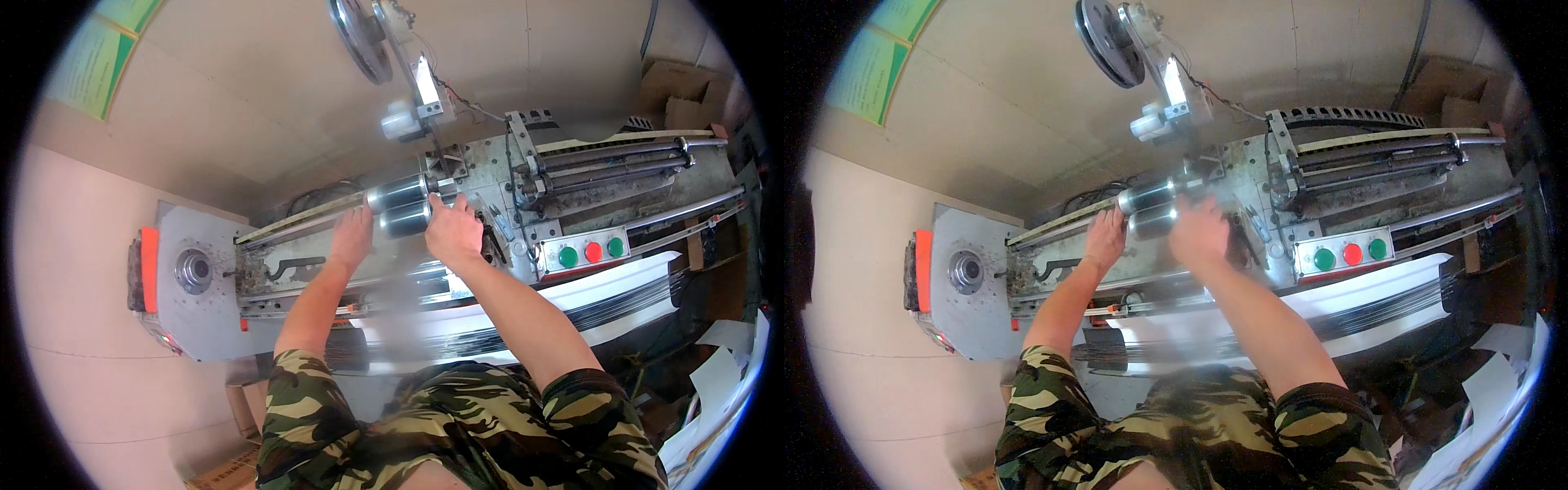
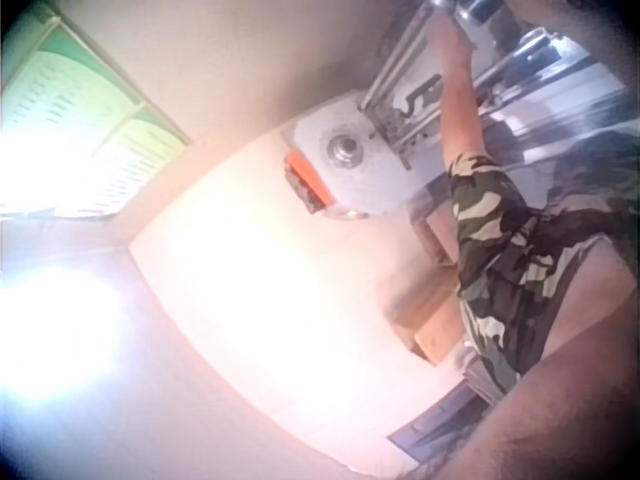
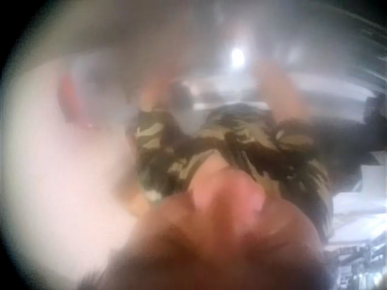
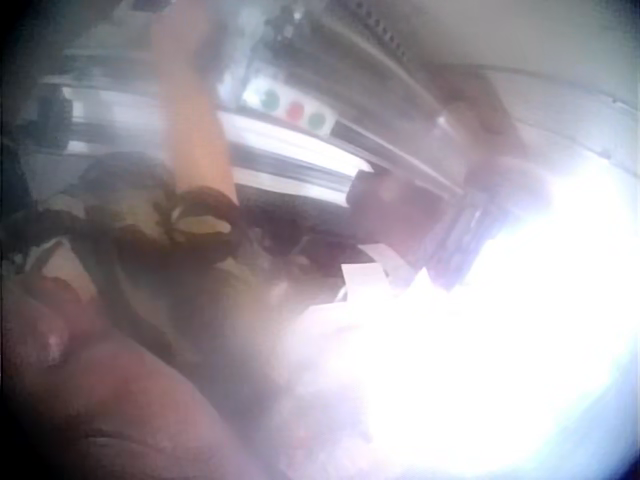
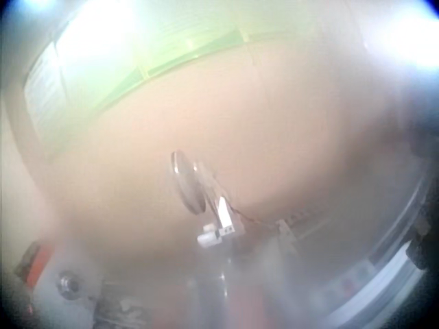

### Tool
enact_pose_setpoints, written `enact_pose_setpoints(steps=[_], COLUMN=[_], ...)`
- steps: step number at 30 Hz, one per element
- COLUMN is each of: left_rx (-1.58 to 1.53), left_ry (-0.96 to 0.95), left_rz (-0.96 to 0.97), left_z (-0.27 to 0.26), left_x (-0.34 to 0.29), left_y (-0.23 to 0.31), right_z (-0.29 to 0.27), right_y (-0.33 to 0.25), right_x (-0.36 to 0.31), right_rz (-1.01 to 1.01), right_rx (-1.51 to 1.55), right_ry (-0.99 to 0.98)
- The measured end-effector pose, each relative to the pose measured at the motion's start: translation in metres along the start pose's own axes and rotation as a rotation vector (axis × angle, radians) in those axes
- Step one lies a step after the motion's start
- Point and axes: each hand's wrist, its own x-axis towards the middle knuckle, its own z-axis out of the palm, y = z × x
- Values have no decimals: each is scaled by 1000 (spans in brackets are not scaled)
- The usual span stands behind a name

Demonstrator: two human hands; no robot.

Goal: The person operates a large industrial fabric or paper rolling machine, handling sheets of material and adjusting the rollers by hand.

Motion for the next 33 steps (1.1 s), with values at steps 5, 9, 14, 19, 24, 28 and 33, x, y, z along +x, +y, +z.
enact_pose_setpoints(steps=[5, 9, 14, 19, 24, 28, 33], left_rx=[20, 35, 41, 50, 24, 16, 51], left_ry=[7, -4, 0, -35, -42, -15, -43], left_rz=[15, 29, 30, 43, 31, 57, 52], left_z=[3, 4, 2, 2, 5, 6, 6], left_x=[-1, -2, 1, 0, 1, 0, -1], left_y=[0, -2, 0, -2, -1, -3, -3], right_z=[-2, -6, -5, -9, -1, -1, -5], right_y=[-1, -4, -4, -6, -2, -5, -6], right_x=[-1, -3, -2, -4, -2, -3, -3], right_rz=[17, 31, 34, 23, 34, 48, 60], right_rx=[-7, -33, -31, -31, -15, -12, -28], right_ry=[0, -11, -4, -13, 35, 36, 9])
